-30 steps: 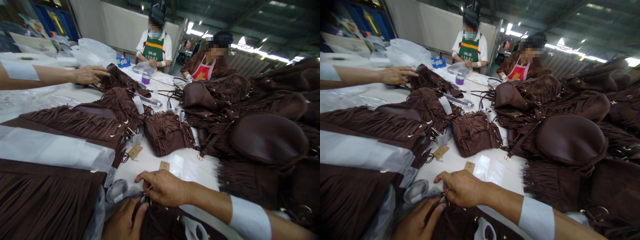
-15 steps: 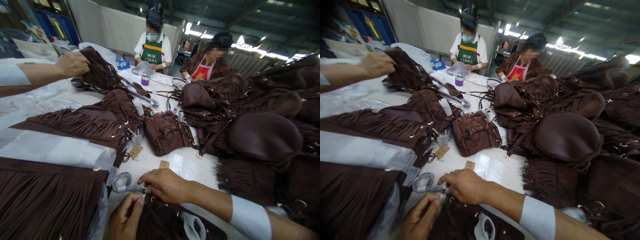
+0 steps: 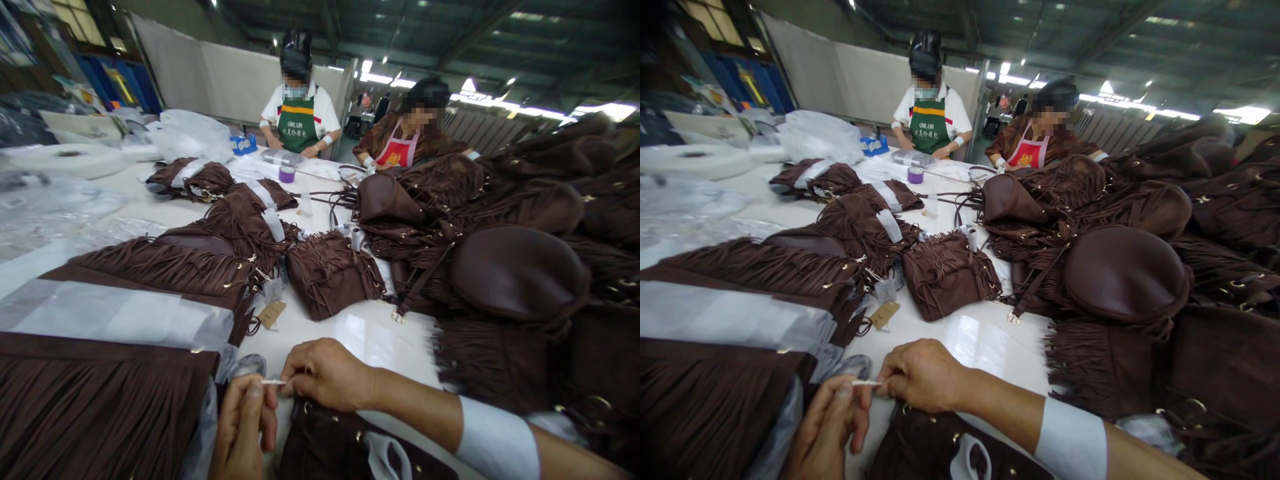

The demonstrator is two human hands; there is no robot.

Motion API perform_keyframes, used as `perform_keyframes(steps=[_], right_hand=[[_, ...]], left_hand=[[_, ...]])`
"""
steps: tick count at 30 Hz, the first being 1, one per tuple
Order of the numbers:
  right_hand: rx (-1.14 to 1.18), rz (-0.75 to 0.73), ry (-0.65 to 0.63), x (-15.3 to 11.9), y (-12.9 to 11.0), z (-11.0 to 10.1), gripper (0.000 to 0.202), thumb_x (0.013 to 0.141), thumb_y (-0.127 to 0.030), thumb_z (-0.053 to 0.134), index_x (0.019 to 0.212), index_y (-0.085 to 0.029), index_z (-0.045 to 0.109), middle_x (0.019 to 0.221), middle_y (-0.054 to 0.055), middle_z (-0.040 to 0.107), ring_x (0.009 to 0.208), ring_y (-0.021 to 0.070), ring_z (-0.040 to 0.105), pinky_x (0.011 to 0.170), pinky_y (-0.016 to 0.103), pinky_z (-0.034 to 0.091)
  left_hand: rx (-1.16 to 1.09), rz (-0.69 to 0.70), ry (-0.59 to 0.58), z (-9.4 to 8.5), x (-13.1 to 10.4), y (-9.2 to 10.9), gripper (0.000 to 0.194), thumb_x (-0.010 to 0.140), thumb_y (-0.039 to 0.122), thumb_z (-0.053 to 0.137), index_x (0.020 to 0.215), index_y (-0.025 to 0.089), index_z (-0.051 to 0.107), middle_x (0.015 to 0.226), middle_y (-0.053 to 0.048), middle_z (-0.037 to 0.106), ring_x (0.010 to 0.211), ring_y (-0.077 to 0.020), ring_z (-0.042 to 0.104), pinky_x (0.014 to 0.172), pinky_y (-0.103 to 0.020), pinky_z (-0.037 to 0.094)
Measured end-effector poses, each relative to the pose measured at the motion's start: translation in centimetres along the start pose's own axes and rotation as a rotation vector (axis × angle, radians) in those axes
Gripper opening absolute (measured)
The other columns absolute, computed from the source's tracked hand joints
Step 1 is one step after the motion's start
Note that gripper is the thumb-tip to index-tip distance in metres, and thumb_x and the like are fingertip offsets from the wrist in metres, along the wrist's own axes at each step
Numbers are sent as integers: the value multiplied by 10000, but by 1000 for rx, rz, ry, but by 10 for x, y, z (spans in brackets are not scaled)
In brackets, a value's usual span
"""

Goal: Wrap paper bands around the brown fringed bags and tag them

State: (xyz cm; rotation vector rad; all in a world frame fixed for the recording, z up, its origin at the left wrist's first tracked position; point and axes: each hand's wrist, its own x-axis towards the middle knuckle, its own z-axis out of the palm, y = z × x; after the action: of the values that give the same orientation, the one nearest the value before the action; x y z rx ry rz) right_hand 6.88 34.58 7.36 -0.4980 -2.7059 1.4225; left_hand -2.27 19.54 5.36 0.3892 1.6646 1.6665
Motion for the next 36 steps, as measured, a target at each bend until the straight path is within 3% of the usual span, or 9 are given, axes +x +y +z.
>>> perform_keyframes(steps=[4,9,16,19,22,26,30,33,36], right_hand=[[503,269,92,4,7,6,206,735,-338,738,820,-151,750,713,-9,685,641,110,567,639,221,419],[791,288,102,5,5,9,400,605,-488,821,782,-134,762,668,3,671,593,101,547,632,243,431],[817,312,179,5,0,10,418,610,-514,817,765,-132,752,633,5,660,590,114,555,624,252,436],[743,304,166,3,1,8,316,694,-435,762,781,-132,745,657,8,670,595,114,554,607,238,430],[478,311,178,0,3,4,192,779,-318,669,816,-142,735,680,7,673,611,114,555,593,223,408],[17,230,195,-2,4,0,109,810,-237,621,821,-171,707,726,0,682,649,117,572,611,222,389],[242,210,25,5,11,-2,215,915,-309,541,954,-147,678,730,1,670,646,112,587,615,209,435],[130,30,-38,10,22,-9,269,949,-255,486,1132,-155,656,965,50,705,855,142,630,788,263,474],[-242,-242,-107,10,32,-18,434,889,-118,507,1307,-214,574,1318,80,599,1193,190,524,1006,344,380]], left_hand=[[-77,-6,19,5,5,-12,538,754,568,696,1131,225,528,688,23,647,504,-115,532,464,-210,398],[-6,-124,-141,4,19,-24,395,676,507,780,819,166,644,548,13,612,505,-108,536,493,-197,406],[-102,-85,-74,4,23,-25,340,687,480,778,741,162,671,569,-9,647,502,-112,561,477,-203,426],[-208,-111,1,6,20,-23,341,634,454,821,752,169,677,656,-15,688,501,-105,571,462,-200,426],[-281,-110,20,5,17,-19,322,644,425,822,789,181,671,816,-18,712,552,-87,580,484,-187,421],[-329,-228,-199,1,14,-9,279,737,428,742,762,176,625,648,18,614,454,-47,470,427,-160,313],[-367,-450,-477,-8,15,-4,261,762,402,668,851,157,663,517,31,531,337,-22,342,377,-159,218],[-325,-473,-555,-16,18,-10,371,755,389,667,1039,150,676,571,-19,628,309,-28,384,351,-148,210],[-262,-426,-473,-20,18,-18,548,749,473,708,1191,160,623,599,-52,676,273,-34,393,315,-127,197]])
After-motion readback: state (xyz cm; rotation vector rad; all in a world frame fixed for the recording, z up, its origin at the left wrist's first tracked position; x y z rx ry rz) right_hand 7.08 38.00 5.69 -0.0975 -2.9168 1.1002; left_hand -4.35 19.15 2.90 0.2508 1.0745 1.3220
